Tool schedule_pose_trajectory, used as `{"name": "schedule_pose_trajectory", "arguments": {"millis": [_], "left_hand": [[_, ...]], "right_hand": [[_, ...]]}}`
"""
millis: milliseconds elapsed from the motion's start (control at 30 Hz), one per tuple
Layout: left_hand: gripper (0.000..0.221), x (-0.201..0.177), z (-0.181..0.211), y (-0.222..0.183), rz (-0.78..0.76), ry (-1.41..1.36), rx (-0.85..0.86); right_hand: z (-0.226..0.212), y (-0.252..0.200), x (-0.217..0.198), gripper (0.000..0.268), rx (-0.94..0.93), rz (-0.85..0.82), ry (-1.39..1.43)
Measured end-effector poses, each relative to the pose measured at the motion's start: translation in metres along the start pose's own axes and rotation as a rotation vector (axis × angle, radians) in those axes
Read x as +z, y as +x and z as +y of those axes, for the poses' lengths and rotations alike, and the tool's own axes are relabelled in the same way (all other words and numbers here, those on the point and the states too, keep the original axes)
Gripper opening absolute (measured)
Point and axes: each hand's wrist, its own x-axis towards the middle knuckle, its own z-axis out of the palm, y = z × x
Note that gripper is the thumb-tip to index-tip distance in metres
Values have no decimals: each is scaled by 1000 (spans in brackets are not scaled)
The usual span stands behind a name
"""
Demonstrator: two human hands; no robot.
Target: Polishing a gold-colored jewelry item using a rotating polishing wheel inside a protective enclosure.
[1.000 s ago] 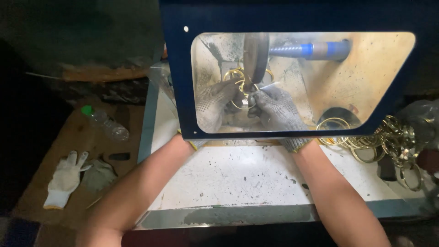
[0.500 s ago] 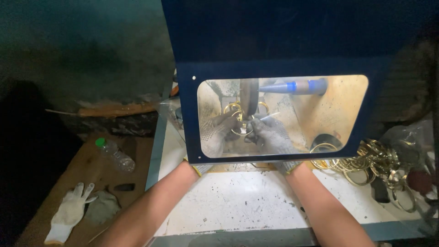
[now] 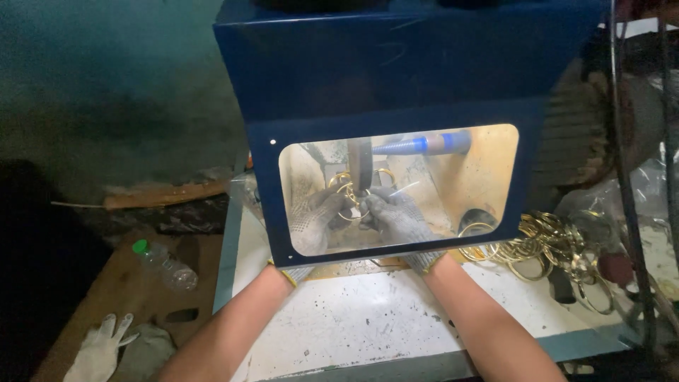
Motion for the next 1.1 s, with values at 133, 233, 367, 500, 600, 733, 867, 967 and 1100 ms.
{"name": "schedule_pose_trajectory", "arguments": {"millis": [133, 233, 367, 500, 600, 733, 867, 967, 1100], "left_hand": [[58, 6, 4, -5, -7, 2, -9], [57, 4, 6, -12, 25, -12, -16], [56, 9, 10, -15, 71, -32, -28], [55, 15, 14, -17, 143, -61, -28], [55, 0, -14, 12, 31, -52, 61], [56, -1, -12, 8, -27, -111, 100], [56, -1, -8, -3, 2, -141, 58], [59, 2, 0, -3, 71, -147, -10], [57, -2, -15, 29, 127, -102, -42]], "right_hand": [[-27, -25, 25, 43, 18, 42, 113], [-56, -48, 47, 47, 44, -16, -35], [-73, -55, 45, 47, 65, -67, -181], [-39, -31, 22, 42, 54, -131, -166], [-49, -41, 37, 38, 51, -27, -59], [-37, -31, 38, 37, 1, -11, 67], [-45, -32, 52, 46, 88, 62, -59], [-39, -30, 45, 48, 70, 5, 38], [1, -1, 1, 47, 52, -47, -14]]}}
